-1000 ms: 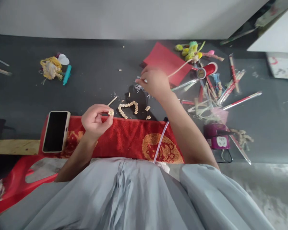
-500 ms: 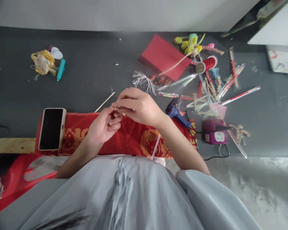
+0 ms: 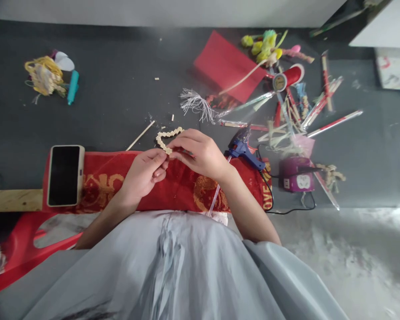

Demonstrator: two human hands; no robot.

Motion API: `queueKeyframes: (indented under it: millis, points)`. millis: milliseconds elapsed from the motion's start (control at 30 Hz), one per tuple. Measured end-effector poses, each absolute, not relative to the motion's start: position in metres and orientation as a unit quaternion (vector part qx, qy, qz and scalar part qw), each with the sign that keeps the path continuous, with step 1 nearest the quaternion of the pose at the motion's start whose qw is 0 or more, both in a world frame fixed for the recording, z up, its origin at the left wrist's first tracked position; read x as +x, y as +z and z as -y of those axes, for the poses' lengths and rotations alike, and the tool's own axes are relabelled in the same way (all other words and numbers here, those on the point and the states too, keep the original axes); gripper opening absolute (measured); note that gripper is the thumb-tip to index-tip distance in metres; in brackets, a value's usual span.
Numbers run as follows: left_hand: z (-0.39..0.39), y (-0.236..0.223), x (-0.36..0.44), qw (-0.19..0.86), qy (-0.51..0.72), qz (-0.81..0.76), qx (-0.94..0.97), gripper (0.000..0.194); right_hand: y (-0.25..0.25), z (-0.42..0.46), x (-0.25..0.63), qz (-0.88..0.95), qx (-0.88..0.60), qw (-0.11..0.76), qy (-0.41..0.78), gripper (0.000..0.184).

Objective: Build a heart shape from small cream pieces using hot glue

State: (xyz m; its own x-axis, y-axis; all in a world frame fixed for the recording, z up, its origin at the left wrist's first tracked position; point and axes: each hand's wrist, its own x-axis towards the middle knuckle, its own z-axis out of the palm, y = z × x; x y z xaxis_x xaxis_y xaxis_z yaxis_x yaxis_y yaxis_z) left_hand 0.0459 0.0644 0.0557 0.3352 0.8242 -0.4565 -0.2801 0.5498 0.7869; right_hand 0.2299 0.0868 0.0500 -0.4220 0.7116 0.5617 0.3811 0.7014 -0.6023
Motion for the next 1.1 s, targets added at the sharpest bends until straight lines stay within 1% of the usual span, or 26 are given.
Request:
queueKeyframes:
  millis: [133, 267, 333, 467, 633, 900, 1100]
  points:
    - [-0.057, 0.038, 0.043, 0.729, 0.301, -0.474, 0.391, 0.039, 0.038, -0.067, 0.235, 0.814, -0.388, 0.375, 0.214, 0.015]
    - [-0.05, 0.029, 0.041, 0.595, 0.263, -0.515, 0.559, 0.023, 0.025, -0.052, 0.24, 0.784, -0.471, 0.342, 0.216, 0.014]
    - [-0.05, 0.029, 0.041, 0.527, 0.239, -0.527, 0.622, 0.017, 0.02, -0.049, 0.242, 0.76, -0.522, 0.322, 0.217, 0.014]
    - [-0.051, 0.028, 0.042, 0.428, 0.199, -0.533, 0.703, 0.014, 0.013, -0.052, 0.237, 0.737, -0.583, 0.284, 0.187, 0.014]
    - [-0.051, 0.022, 0.041, 0.334, 0.182, -0.532, 0.757, 0.015, 0.004, -0.058, 0.22, 0.718, -0.633, 0.247, 0.152, 0.011]
    - [-0.052, 0.018, 0.039, 0.256, 0.201, -0.525, 0.786, 0.019, -0.002, -0.054, 0.214, 0.728, -0.634, 0.237, 0.106, 0.015]
    - [-0.05, 0.013, 0.04, 0.268, 0.167, -0.516, 0.796, 0.019, -0.004, -0.056, 0.211, 0.735, -0.629, 0.236, 0.095, 0.016]
